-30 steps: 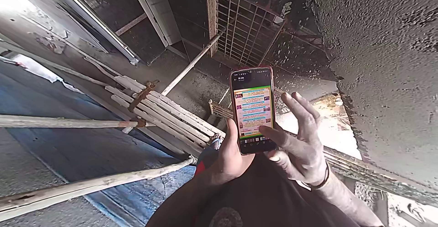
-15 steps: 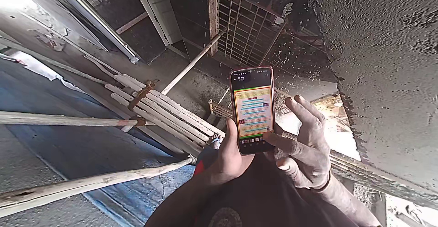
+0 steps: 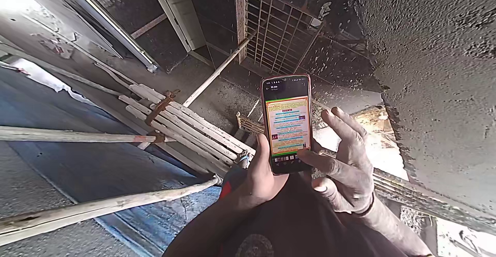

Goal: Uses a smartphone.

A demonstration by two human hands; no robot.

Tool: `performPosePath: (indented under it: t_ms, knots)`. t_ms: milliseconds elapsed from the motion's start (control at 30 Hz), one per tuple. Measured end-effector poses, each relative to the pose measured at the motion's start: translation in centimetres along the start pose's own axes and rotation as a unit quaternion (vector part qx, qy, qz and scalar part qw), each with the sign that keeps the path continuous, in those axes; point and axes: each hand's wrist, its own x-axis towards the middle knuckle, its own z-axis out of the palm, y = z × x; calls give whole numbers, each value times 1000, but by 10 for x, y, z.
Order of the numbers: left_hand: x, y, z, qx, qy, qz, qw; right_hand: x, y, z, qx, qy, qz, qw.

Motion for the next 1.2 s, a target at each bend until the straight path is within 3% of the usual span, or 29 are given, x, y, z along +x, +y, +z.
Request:
performPosePath:
  t_ms: [1200]
  knots:
    - [6, 1, 0, 9, 10, 3, 1000, 6, 4, 11, 15, -37, 3, 999]
